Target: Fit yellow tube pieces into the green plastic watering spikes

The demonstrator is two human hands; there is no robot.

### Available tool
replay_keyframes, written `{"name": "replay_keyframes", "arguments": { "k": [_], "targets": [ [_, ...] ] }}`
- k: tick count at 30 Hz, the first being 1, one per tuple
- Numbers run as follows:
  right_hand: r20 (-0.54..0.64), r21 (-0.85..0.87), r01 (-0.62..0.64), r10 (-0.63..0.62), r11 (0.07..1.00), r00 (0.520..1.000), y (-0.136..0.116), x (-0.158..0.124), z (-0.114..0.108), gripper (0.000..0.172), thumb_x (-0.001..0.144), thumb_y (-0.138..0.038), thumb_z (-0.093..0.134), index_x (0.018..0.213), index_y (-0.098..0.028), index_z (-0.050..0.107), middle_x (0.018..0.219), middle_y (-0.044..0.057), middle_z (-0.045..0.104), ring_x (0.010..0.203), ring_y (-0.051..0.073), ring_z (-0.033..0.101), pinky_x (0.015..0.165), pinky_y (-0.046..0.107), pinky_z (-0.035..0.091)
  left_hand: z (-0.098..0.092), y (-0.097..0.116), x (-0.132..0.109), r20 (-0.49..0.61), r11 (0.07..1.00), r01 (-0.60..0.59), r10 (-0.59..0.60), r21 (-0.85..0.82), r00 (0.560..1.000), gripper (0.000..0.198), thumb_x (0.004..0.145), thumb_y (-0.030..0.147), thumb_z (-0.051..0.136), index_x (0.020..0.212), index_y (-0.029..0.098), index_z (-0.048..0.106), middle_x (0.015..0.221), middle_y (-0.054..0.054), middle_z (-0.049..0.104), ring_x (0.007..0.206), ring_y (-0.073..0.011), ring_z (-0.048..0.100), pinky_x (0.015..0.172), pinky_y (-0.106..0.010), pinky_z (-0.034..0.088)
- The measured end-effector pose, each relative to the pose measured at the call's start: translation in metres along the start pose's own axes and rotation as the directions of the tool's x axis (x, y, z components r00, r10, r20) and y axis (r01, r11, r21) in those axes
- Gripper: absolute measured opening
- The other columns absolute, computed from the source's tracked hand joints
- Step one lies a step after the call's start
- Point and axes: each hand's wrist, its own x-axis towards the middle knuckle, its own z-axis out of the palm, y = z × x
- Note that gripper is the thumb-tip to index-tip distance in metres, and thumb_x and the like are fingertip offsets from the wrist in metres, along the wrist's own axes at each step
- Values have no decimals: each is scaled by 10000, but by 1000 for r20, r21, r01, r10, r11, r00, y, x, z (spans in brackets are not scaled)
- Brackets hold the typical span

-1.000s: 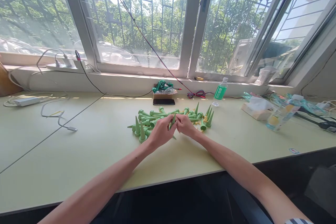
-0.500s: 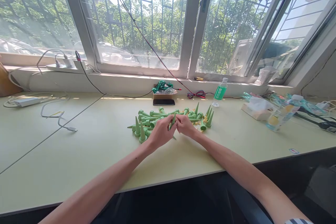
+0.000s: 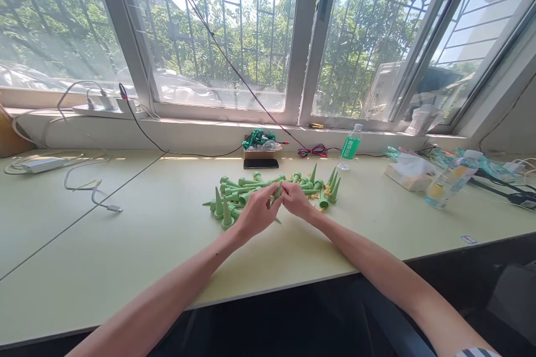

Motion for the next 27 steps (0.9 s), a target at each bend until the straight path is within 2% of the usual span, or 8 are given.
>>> {"name": "replay_keyframes", "arguments": {
  "k": [5, 9, 14, 17, 20, 24, 27],
  "targets": [
    [39, 87, -32, 28, 996, 999, -1, 1, 0, 308, 857, -320, 373, 579, -188, 365, 572, -37, 381, 555, 96, 312, 533, 232, 272, 1, -1, -1, 12, 999, -36, 36, 25, 999, 79, 869, 227, 522, 916, 183, 568, 667, 30, 516, 457, -65, 368, 503, -208, 327],
    [63, 172, -63, 52, 983, 997, -3, 1, 0, 355, 866, -382, 402, 572, -194, 340, 542, -48, 334, 529, 87, 296, 495, 222, 258, 0, -2, -2, 8, 994, -90, 90, 65, 996, 106, 885, 235, 509, 941, 185, 582, 702, 13, 551, 460, -66, 377, 512, -212, 343],
    [172, 308, -212, 165, 927, 971, -10, -1, -3, 425, 882, -511, 426, 591, -211, 349, 413, -83, 284, 365, 70, 279, 382, 217, 215, -3, -1, -1, 65, 980, -172, 166, 97, 984, 173, 915, 248, 452, 1027, 207, 577, 850, -35, 616, 517, -88, 452, 533, -226, 350],
    [164, 350, -236, 188, 906, 968, -12, -2, -3, 453, 901, -578, 384, 631, -213, 393, 368, -86, 322, 290, 81, 321, 336, 218, 244, -3, -2, 1, 26, 997, -65, 64, 50, 998, 142, 909, 274, 465, 976, 207, 571, 804, -25, 618, 510, -90, 461, 525, -227, 352],
    [25, 303, -153, 153, 941, 988, -13, -3, -3, 465, 914, -601, 358, 710, -201, 479, 391, -75, 384, 306, 90, 388, 357, 216, 315, -4, -3, 5, -53, 984, 142, -148, -105, 988, 153, 890, 344, 495, 869, 197, 536, 715, 3, 595, 434, -71, 428, 458, -215, 340],
    [-93, 183, -26, 44, 983, 995, -16, -6, -3, 390, 912, -548, 431, 824, -187, 549, 504, -47, 473, 394, 94, 465, 414, 214, 374, -6, -4, 10, -41, 853, 331, -378, -403, 925, 242, 859, 435, 519, 882, 194, 499, 852, -28, 619, 441, -81, 530, 381, -199, 387],
    [-116, 145, 52, -35, 988, 993, -19, -7, -3, 295, 886, -476, 514, 897, -184, 558, 637, -9, 562, 512, 107, 539, 489, 218, 439, -6, -5, 12, -19, 774, 357, -430, -523, 903, 271, 841, 453, 537, 902, 196, 473, 777, -8, 589, 455, -99, 554, 363, -203, 427]
  ]
}}
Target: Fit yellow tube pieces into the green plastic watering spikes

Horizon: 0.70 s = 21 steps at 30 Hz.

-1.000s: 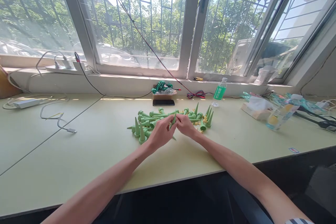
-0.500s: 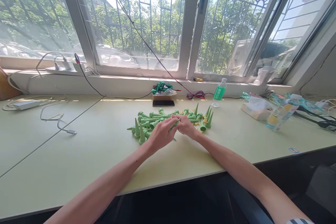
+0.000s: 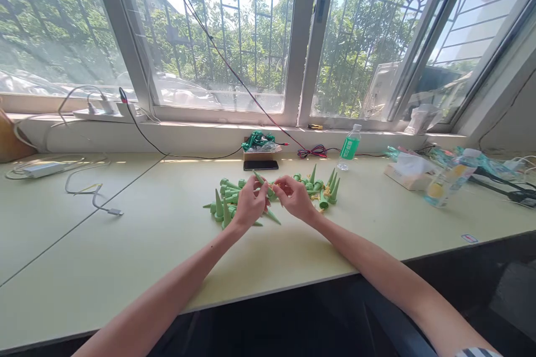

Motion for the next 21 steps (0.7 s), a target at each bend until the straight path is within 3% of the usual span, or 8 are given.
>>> {"name": "replay_keyframes", "arguments": {
  "k": [4, 8, 21],
  "targets": [
    [9, 26, 52, -52, 998, 999, 0, -1, 2, 229, 856, -400, 568, 924, -182, 553, 787, 38, 631, 656, 135, 623, 591, 240, 508, 1, -3, 2, -1, 997, 1, -1, -76, 1000, 266, 845, 439, 535, 941, 201, 464, 728, 16, 555, 497, -108, 568, 387, -219, 482],
    [13, 23, 70, -70, 997, 997, 2, -1, 2, 194, 836, -361, 592, 899, -181, 559, 798, 45, 646, 676, 145, 640, 594, 246, 516, 1, -6, 2, -1, 996, -8, 7, -91, 1000, 273, 860, 441, 516, 963, 193, 468, 762, 2, 559, 529, -110, 581, 395, -228, 505],
    [58, -94, 130, -125, 987, 990, -1, -5, 4, 185, 797, -360, 617, 771, -196, 537, 618, -22, 549, 503, 90, 455, 510, 225, 406, 0, -4, 2, 80, 991, 37, -27, -129, 996, 268, 869, 431, 492, 971, 184, 478, 889, -38, 614, 561, -97, 585, 457, -245, 545]
  ]
}}
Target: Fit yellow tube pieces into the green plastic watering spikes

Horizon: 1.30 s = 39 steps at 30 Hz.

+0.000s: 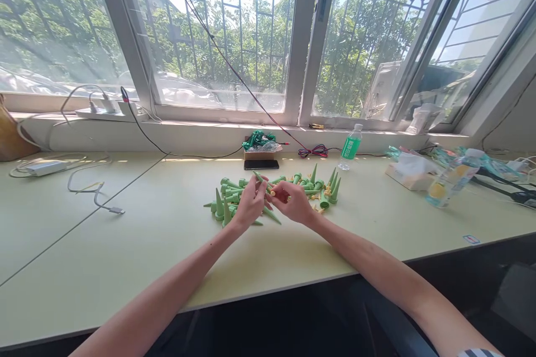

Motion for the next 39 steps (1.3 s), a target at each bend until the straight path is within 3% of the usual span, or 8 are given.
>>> {"name": "replay_keyframes", "arguments": {
  "k": [11, 22, 39],
  "targets": [
    [26, -36, 31, -30, 999, 999, 0, -1, 2, 166, 795, -310, 582, 707, -199, 495, 596, -33, 503, 512, 89, 438, 518, 217, 381, -3, -6, 0, 22, 997, 44, -46, 58, 999, 286, 875, 471, 486, 966, 200, 490, 571, 39, 495, 469, -128, 549, 395, -235, 473],
    [34, -133, 104, -100, 986, 994, 2, -3, 5, 177, 784, -246, 551, 653, -207, 438, 586, -34, 482, 526, 97, 418, 553, 221, 371, -3, -3, -2, 46, 993, 51, -56, 104, 997, 273, 873, 463, 479, 945, 199, 481, 542, 49, 502, 389, -112, 504, 366, -220, 411],
    [39, -121, 193, -190, 974, 981, 4, -3, 5, 171, 776, -193, 542, 656, -204, 421, 591, -38, 473, 521, 88, 408, 530, 208, 361, -4, 0, -4, 59, 990, 69, -77, 125, 995, 248, 879, 448, 467, 919, 203, 480, 514, 59, 482, 370, -106, 467, 357, -212, 380]
  ]
}}
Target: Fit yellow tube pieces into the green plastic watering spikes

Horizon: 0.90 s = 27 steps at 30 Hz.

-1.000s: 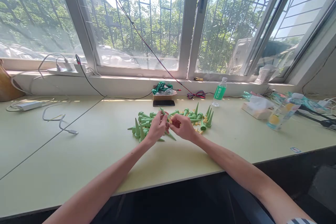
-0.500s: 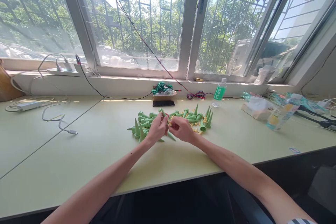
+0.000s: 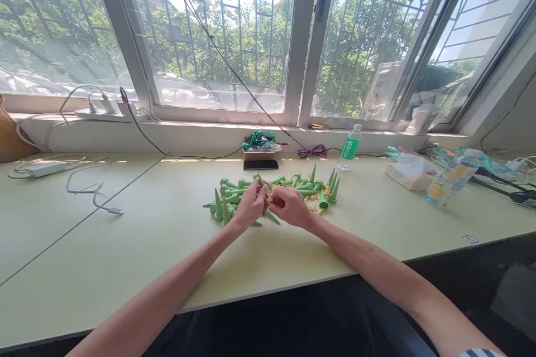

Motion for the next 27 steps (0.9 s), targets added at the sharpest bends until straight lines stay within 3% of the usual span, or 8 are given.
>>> {"name": "replay_keyframes", "arguments": {
  "k": [9, 15, 27],
  "targets": [
    [-12, -9, -4, 4, 1000, 1000, -2, 1, 0, 160, 771, -188, 571, 678, -201, 441, 598, -38, 482, 526, 86, 423, 519, 204, 363, 1, -4, 4, -45, 999, 12, -14, -31, 999, 311, 903, 502, 410, 916, 204, 497, 537, 50, 487, 383, -102, 470, 352, -207, 384],
    [-14, -19, -5, 5, 1000, 1000, -2, 1, 0, 175, 782, -194, 561, 668, -199, 428, 590, -43, 472, 518, 81, 412, 521, 204, 360, 1, -3, 2, -22, 999, -37, 37, -5, 999, 336, 852, 530, 512, 813, 204, 441, 552, 52, 506, 356, -82, 455, 338, -192, 347],
    [-10, 5, -18, 18, 1000, 1000, 0, 1, 0, 158, 790, -203, 567, 687, -199, 447, 589, -41, 481, 520, 85, 420, 524, 208, 367, 2, -1, 3, -48, 999, -49, 49, 2, 998, 323, 864, 514, 503, 790, 213, 414, 519, 64, 481, 349, -89, 441, 319, -199, 334]
  ]
}}
